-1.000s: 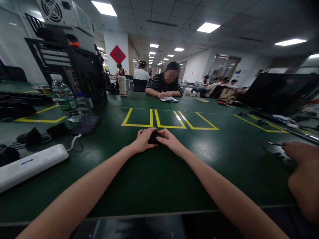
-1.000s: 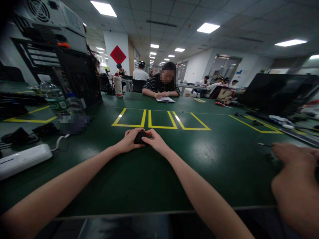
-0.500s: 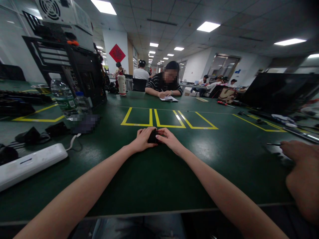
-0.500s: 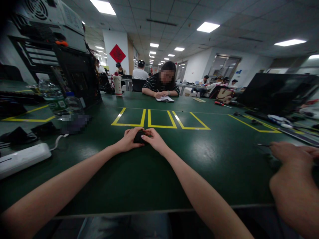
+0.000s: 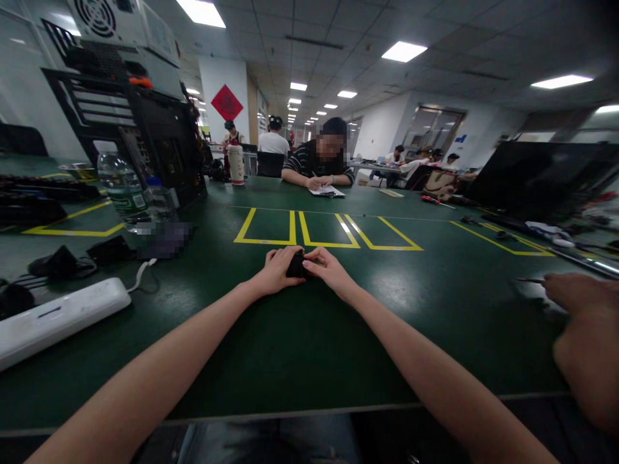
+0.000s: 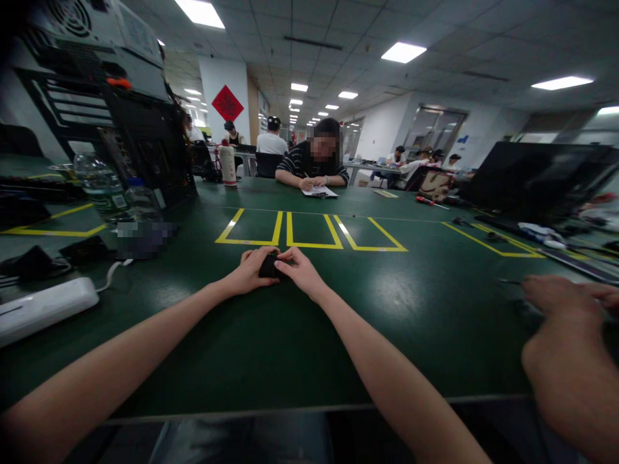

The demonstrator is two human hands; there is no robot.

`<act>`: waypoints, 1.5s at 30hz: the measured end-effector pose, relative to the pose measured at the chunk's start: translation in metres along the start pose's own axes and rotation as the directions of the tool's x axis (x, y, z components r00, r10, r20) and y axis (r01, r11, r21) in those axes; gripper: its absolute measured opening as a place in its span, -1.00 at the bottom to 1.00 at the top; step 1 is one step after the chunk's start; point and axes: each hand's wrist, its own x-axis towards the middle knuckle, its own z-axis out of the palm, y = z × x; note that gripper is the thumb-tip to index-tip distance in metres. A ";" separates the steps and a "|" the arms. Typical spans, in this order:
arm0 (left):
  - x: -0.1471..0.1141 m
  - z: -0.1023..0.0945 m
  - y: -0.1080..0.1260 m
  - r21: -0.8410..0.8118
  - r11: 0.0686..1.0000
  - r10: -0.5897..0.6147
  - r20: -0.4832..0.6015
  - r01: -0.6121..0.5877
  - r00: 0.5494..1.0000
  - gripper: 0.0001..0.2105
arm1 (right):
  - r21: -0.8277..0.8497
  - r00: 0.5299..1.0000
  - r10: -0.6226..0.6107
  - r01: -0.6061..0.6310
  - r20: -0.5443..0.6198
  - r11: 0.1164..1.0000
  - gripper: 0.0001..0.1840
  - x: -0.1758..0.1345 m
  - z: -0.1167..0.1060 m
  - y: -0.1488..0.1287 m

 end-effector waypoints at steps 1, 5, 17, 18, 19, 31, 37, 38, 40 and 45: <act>0.000 0.000 0.000 0.000 1.000 0.002 0.000 -0.002 1.000 -0.42 | -0.010 1.000 -0.015 0.015 -0.012 1.000 -0.76 0.001 0.000 0.001; 0.000 -0.002 0.000 -0.006 1.000 -0.001 0.008 0.001 1.000 -0.42 | -0.029 0.999 -0.002 0.000 -0.041 1.000 -0.70 0.003 0.000 0.007; 0.000 -0.003 0.001 -0.029 1.000 -0.006 0.020 0.007 1.000 -0.44 | -0.016 0.999 0.011 -0.010 0.044 1.000 -0.69 -0.005 -0.002 -0.002; 0.000 -0.002 0.000 -0.028 1.000 -0.004 0.019 0.005 1.000 -0.44 | -0.019 0.999 0.015 -0.014 0.032 1.000 -0.71 -0.004 -0.002 -0.002; 0.000 -0.002 0.000 -0.027 1.000 -0.003 0.018 0.003 1.000 -0.43 | -0.022 1.000 0.014 -0.013 0.020 1.000 -0.73 -0.004 -0.001 -0.002; 0.000 -0.001 0.000 -0.022 1.000 -0.015 0.009 0.015 1.000 -0.43 | -0.014 0.999 0.011 -0.010 0.039 1.000 -0.68 0.000 -0.003 0.003; 0.000 0.000 -0.001 -0.019 1.000 -0.007 0.002 0.007 1.000 -0.42 | -0.006 0.999 0.025 -0.025 0.044 1.000 -0.69 -0.003 -0.003 -0.001; 0.000 0.000 -0.001 -0.019 1.000 -0.005 0.002 0.005 1.000 -0.42 | 0.001 0.999 0.024 -0.024 0.034 1.000 -0.72 -0.003 -0.002 -0.001; 0.000 -0.001 -0.002 -0.018 1.000 -0.006 0.004 0.006 1.000 -0.42 | 0.010 1.000 0.005 -0.005 0.013 1.000 -0.75 -0.002 -0.001 -0.001; 0.000 -0.002 0.000 -0.021 1.000 -0.018 0.016 0.019 1.000 -0.42 | -0.008 1.000 -0.008 0.008 -0.010 1.000 -0.71 -0.001 0.001 0.001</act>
